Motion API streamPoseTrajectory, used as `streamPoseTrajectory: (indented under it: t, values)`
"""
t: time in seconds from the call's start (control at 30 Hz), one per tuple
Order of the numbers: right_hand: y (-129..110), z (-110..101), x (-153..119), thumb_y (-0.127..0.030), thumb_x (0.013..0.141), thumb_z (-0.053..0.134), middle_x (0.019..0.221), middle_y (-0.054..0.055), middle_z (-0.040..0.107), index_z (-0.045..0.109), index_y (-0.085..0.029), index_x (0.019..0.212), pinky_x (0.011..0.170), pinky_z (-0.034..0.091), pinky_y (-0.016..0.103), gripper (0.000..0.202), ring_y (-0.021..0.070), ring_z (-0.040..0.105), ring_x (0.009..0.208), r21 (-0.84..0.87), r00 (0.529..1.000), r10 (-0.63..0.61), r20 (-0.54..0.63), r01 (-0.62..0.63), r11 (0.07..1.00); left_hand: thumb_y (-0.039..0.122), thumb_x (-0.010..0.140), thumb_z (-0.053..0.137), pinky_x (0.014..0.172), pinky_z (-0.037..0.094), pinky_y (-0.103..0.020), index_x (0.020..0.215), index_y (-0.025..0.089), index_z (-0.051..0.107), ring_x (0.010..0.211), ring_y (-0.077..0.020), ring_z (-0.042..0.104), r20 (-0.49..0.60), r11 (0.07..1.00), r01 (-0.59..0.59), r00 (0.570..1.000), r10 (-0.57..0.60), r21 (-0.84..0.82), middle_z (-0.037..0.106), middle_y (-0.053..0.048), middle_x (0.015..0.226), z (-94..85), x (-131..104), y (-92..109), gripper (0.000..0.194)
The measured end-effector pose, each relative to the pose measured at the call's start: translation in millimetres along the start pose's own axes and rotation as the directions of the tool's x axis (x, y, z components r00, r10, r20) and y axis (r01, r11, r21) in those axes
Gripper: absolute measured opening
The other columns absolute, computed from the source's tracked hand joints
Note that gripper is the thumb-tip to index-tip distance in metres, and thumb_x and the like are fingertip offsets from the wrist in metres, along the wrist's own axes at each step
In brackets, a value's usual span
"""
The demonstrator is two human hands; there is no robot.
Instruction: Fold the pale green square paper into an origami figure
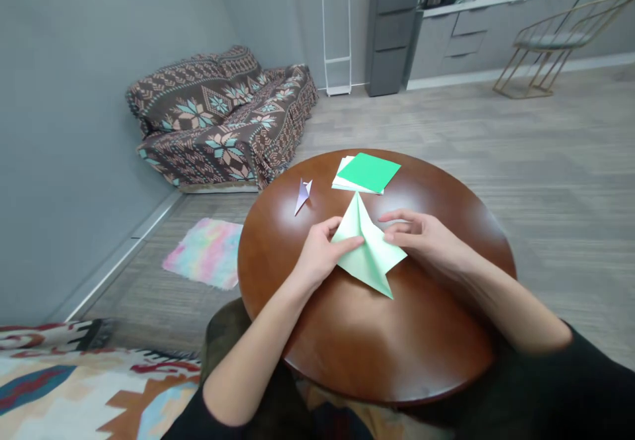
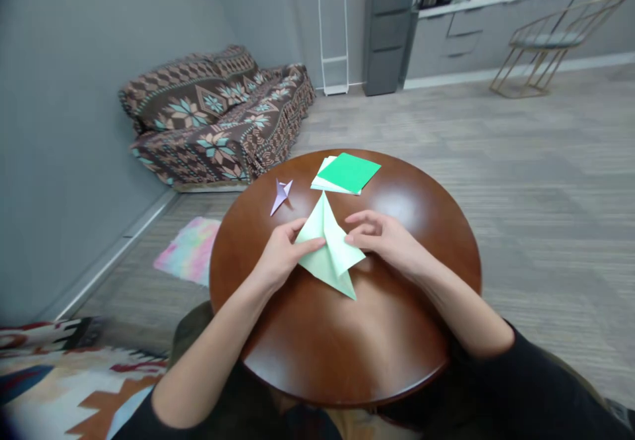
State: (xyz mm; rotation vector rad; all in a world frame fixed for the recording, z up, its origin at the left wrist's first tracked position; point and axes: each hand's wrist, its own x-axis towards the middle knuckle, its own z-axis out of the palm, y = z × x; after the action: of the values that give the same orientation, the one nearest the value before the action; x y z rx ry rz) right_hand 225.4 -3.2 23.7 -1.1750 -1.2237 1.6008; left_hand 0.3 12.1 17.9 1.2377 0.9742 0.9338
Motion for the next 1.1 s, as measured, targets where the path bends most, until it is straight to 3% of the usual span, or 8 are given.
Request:
streamPoseTrajectory:
  t: [0.13, 0.2, 0.37, 0.57, 0.73, 0.93, 1.1]
  values:
    - [1.0, -4.4, 2.0, -0.035, 0.067, 0.086, 0.076, 0.001, 0.072, 0.064, -0.019, 0.104, 0.065, 0.045, 0.03, 0.046, 0.0156, 0.062, 0.067, -0.021, 0.996, -0.083, -0.042, 0.082, 0.996, 0.036, 0.066, 0.087, 0.073, 0.05, -0.028, 0.099, 0.013, 0.073, 0.081, -0.0203, 0.066, 0.0, 1.0, 0.0, 1.0, 0.0, 0.014, 0.075, -0.007, 0.096, -1.3, 5.0, -4.2, 0.042]
    - [0.1, -8.9, 4.3, -0.035, 0.065, 0.086, 0.075, 0.0, 0.07, 0.065, -0.019, 0.094, 0.065, 0.044, 0.029, 0.039, 0.0149, 0.06, 0.066, -0.022, 0.981, -0.154, -0.119, 0.152, 0.988, 0.038, 0.066, 0.087, 0.074, 0.051, -0.029, 0.1, 0.013, 0.074, 0.08, -0.0209, 0.067, -0.008, 1.0, 0.009, 1.0, -0.009, 0.012, 0.075, -0.008, 0.097, -3.0, 7.1, -6.9, 0.044]
    - [3.6, -28.0, 11.6, -0.032, 0.064, 0.086, 0.077, 0.002, 0.067, 0.063, -0.019, 0.08, 0.068, 0.046, 0.029, 0.03, 0.0157, 0.06, 0.07, -0.188, 0.87, -0.354, -0.345, 0.305, 0.933, 0.038, 0.066, 0.087, 0.073, 0.051, -0.03, 0.096, 0.013, 0.076, 0.079, -0.0216, 0.069, -0.016, 0.999, 0.044, 0.999, -0.044, 0.0, 0.077, -0.009, 0.096, -7.0, 11.9, -13.6, 0.041]
    - [15.0, -42.1, 16.1, -0.034, 0.068, 0.084, 0.079, 0.003, 0.067, 0.06, -0.02, 0.078, 0.069, 0.048, 0.032, 0.029, 0.0176, 0.062, 0.071, -0.257, 0.846, -0.421, -0.326, 0.349, 0.901, 0.039, 0.061, 0.09, 0.07, 0.052, -0.03, 0.088, 0.011, 0.078, 0.072, -0.0197, 0.068, -0.048, 0.995, 0.097, 0.994, -0.098, -0.019, 0.077, -0.009, 0.087, -7.8, 17.1, -16.8, 0.04]
    - [16.8, -48.4, 17.6, -0.037, 0.068, 0.083, 0.079, 0.004, 0.067, 0.063, -0.019, 0.077, 0.068, 0.048, 0.032, 0.029, 0.0176, 0.062, 0.07, -0.292, 0.817, -0.438, -0.376, 0.345, 0.892, 0.051, 0.069, 0.083, 0.067, 0.056, -0.032, 0.093, 0.014, 0.077, 0.073, -0.02, 0.068, -0.074, 0.986, 0.159, 0.984, -0.163, -0.048, 0.076, -0.009, 0.088, -9.5, 17.7, -16.2, 0.045]
    - [22.4, -50.9, 20.2, -0.041, 0.067, 0.084, 0.077, 0.003, 0.067, 0.063, -0.019, 0.077, 0.064, 0.048, 0.031, 0.032, 0.0162, 0.061, 0.067, -0.259, 0.837, -0.392, -0.382, 0.31, 0.915, 0.049, 0.071, 0.083, 0.076, 0.057, -0.034, 0.104, 0.013, 0.077, 0.081, -0.0226, 0.071, 0.062, 0.984, 0.165, 0.985, -0.16, -0.068, 0.077, -0.012, 0.095, -6.6, 17.4, -16.7, 0.049]
    - [25.7, -48.6, 21.8, -0.048, 0.068, 0.084, 0.074, 0.003, 0.07, 0.062, -0.021, 0.086, 0.061, 0.053, 0.03, 0.04, 0.0177, 0.065, 0.068, -0.07, 0.908, -0.238, -0.344, 0.228, 0.971, 0.048, 0.073, 0.082, 0.076, 0.058, -0.035, 0.102, 0.012, 0.076, 0.08, -0.0222, 0.072, 0.017, 0.981, 0.151, 0.989, -0.15, -0.126, 0.078, -0.013, 0.095, -8.7, 21.4, -20.6, 0.047]
